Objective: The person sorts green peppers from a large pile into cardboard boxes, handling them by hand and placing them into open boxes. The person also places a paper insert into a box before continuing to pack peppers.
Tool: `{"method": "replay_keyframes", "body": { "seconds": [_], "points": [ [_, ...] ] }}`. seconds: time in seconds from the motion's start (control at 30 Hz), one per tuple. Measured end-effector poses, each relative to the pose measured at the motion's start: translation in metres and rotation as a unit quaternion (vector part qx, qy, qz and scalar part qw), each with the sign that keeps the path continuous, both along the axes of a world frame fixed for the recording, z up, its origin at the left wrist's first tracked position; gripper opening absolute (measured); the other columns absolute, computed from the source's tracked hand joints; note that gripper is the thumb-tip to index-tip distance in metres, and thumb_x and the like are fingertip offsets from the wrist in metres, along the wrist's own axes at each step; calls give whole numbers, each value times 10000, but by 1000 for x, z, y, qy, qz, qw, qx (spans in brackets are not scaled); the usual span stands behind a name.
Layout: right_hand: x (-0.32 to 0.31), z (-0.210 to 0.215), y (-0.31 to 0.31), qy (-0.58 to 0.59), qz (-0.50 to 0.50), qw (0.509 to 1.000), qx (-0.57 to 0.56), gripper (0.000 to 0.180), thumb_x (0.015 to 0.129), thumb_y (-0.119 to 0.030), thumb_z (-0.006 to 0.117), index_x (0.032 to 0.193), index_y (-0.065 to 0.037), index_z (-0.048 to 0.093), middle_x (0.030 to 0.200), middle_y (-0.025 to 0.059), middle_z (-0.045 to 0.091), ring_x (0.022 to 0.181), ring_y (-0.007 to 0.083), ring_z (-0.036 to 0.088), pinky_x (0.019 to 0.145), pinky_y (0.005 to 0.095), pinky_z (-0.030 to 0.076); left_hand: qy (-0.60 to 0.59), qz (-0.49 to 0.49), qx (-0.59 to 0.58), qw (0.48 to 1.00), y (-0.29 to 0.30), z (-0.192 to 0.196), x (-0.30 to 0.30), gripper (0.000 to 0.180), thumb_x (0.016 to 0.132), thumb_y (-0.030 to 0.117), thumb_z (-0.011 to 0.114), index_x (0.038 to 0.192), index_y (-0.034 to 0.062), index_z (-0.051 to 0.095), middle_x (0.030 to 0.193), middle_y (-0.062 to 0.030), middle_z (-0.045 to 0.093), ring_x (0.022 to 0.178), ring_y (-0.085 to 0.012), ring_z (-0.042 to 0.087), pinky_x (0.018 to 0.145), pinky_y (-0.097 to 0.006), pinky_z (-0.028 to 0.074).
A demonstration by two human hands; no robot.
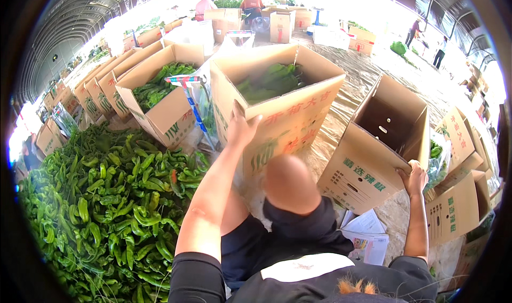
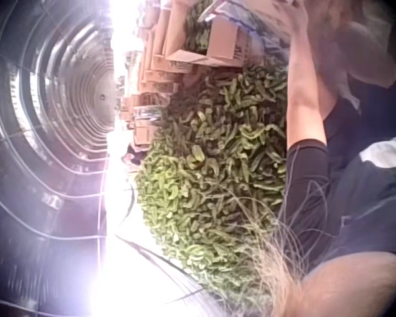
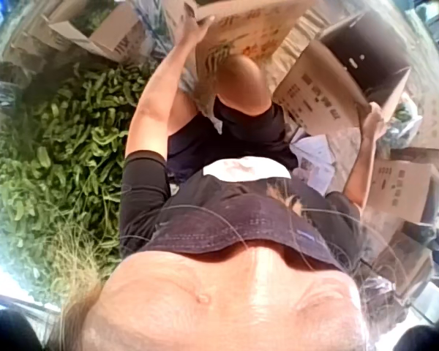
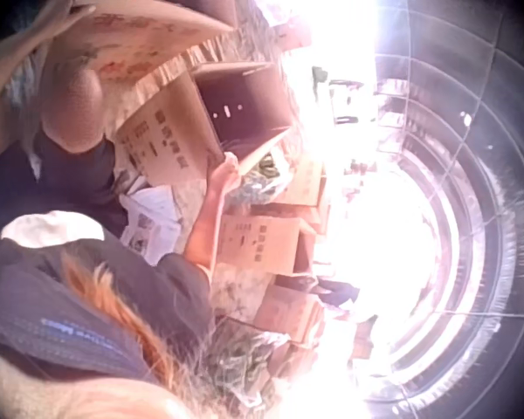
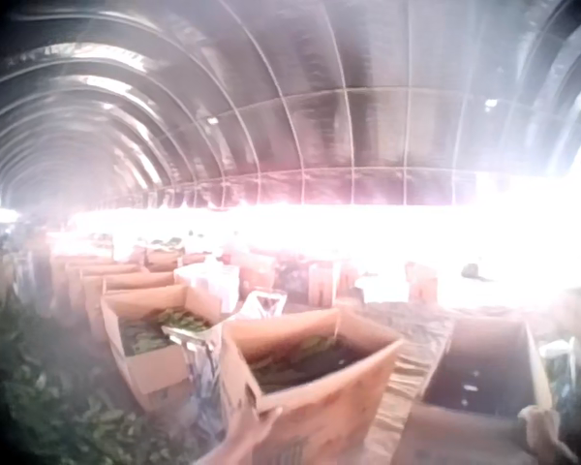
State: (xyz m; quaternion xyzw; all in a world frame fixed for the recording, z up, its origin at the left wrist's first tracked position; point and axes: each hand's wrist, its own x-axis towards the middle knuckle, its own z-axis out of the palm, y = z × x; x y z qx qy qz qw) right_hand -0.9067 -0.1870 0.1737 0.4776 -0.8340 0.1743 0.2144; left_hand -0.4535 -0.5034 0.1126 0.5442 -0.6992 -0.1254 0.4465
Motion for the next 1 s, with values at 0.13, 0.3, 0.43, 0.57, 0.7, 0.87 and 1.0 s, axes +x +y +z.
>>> {"method": "replay_keyframes", "body": {
  "seconds": [0.13, 0.3, 0.43, 0.57, 0.7, 0.87, 1.0],
  "points": [
    [-8, -16, 2, 40, 67, 995, -55, 428, 695, -427, 789, 871, -75, 621, 850, 111, 654, 793, 333, 639, 676, 421, 478, -7, 16, 27, 999, -7, 3, 9, 995, 850, 425, 685, 1479, -96, 116, 1236, -354, 550, 1170, -460, 547, 961, -432, 477],
    [-29, -23, -9, 43, 127, 988, -79, 532, 739, -548, 715, 884, -47, 614, 844, 145, 628, 809, 371, 621, 698, 453, 470, -26, 13, 89, 996, -9, 0, -1, 1070, 832, 493, 687, 1477, -119, 91, 1434, -363, 350, 1315, -446, 414, 1105, -437, 352],
    [-29, -26, -11, 31, 130, 985, -107, 392, 718, -340, 742, 889, -21, 593, 917, 159, 617, 895, 372, 588, 784, 444, 456, -28, -17, 48, 998, -10, -13, 3, 1194, 792, 511, 739, 1455, -161, 9, 1368, -412, 395, 1289, -432, 463, 1064, -401, 399],
    [-47, -45, -8, 38, 143, 984, -100, 386, 823, -393, 643, 897, -25, 553, 909, 159, 567, 934, 379, 559, 799, 459, 431, 21, 16, 78, 997, -23, -33, -4, 1228, 819, 516, 720, 1462, -124, -107, 1493, -342, 252, 1377, -346, 354, 1112, -351, 326],
    [-35, -45, -11, 8, 142, 989, -46, 364, 892, -383, 583, 913, -22, 550, 905, 149, 551, 923, 360, 550, 813, 442, 426, 101, -60, 77, 990, -19, -34, -27, 1214, 849, 571, 646, 1469, -58, -187, 1548, -328, 64, 1437, -375, 188, 1152, -400, 224],
    [-52, -50, -44, 72, 180, 978, -81, 383, 908, -386, 563, 952, -6, 551, 898, 150, 542, 913, 356, 552, 809, 430, 428, 6, -10, 176, 984, -2, -13, -125, 1207, 835, 673, 565, 1480, 22, -221, 1535, -361, -106, 1432, -493, -132, 1169, -534, 44],
    [-41, -45, -43, 84, 157, 980, -87, 353, 909, -373, 566, 942, -21, 553, 895, 129, 547, 901, 343, 557, 795, 423, 434, 25, -35, 271, 962, 9, 0, -182, 1147, 810, 724, 547, 1511, 226, -213, 1508, -379, -177, 1371, -616, -122, 1129, -640, 105]
  ]
}}
